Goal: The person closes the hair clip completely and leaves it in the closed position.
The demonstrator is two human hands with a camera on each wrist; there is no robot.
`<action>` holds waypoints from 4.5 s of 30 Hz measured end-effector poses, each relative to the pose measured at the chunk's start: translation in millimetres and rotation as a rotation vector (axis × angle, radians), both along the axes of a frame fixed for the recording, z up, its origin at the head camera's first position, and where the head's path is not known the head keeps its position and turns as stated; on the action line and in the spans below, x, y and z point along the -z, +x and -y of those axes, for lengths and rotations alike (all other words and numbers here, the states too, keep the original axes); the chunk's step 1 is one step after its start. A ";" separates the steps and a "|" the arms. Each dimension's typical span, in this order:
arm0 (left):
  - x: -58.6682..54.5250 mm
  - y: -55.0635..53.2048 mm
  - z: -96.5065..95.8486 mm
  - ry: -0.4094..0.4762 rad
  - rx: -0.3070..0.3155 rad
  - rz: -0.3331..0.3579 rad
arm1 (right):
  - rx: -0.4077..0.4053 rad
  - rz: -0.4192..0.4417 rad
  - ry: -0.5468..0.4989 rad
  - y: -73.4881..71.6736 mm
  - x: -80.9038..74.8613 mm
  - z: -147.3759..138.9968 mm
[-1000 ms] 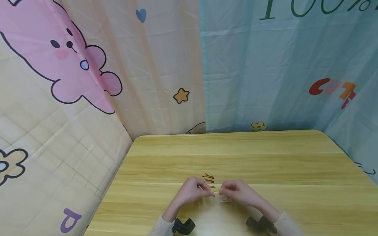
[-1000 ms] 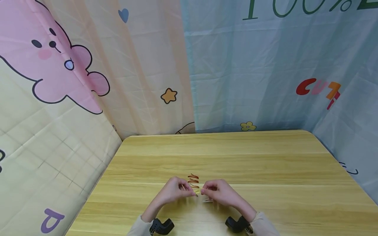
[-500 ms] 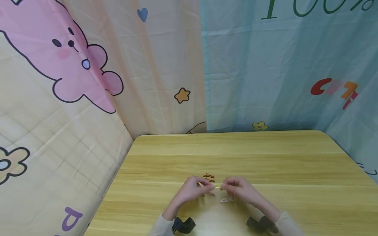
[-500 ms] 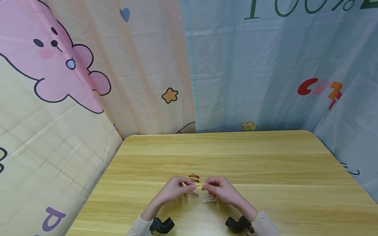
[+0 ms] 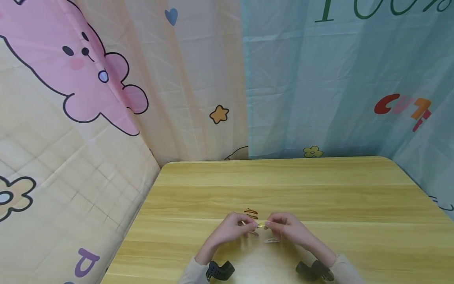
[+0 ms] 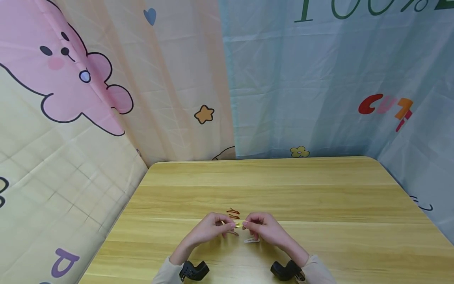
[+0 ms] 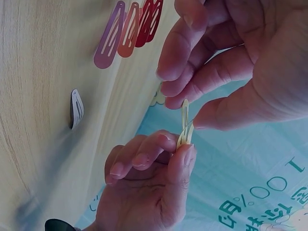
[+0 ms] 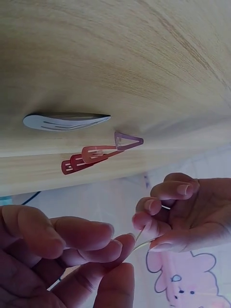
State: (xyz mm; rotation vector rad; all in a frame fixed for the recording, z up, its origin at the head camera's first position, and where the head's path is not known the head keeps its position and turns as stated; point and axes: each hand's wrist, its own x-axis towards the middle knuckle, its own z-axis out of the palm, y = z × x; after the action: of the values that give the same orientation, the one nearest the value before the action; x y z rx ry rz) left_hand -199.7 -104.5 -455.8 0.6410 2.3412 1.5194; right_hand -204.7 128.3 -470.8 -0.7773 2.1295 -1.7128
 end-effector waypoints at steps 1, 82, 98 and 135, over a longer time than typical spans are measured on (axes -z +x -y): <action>4.9 -2.6 0.6 -0.006 -0.001 -0.005 | 0.004 0.001 0.013 -0.2 0.9 -0.1; 3.8 -3.2 3.4 0.069 0.119 0.022 | -0.200 0.160 -0.164 -2.1 9.7 -3.1; 5.1 -3.5 1.3 0.092 0.119 0.048 | -0.224 0.171 -0.190 -1.1 8.2 -4.3; 6.4 -1.0 0.2 0.024 0.060 -0.003 | -0.059 0.159 0.020 0.7 3.7 -2.2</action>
State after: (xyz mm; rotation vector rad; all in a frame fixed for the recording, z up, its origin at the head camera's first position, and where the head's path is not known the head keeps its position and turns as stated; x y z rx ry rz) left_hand -200.7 -104.6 -462.2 0.7137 2.2876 1.5236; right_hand -204.0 130.5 -474.5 -0.6684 1.9951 -1.6616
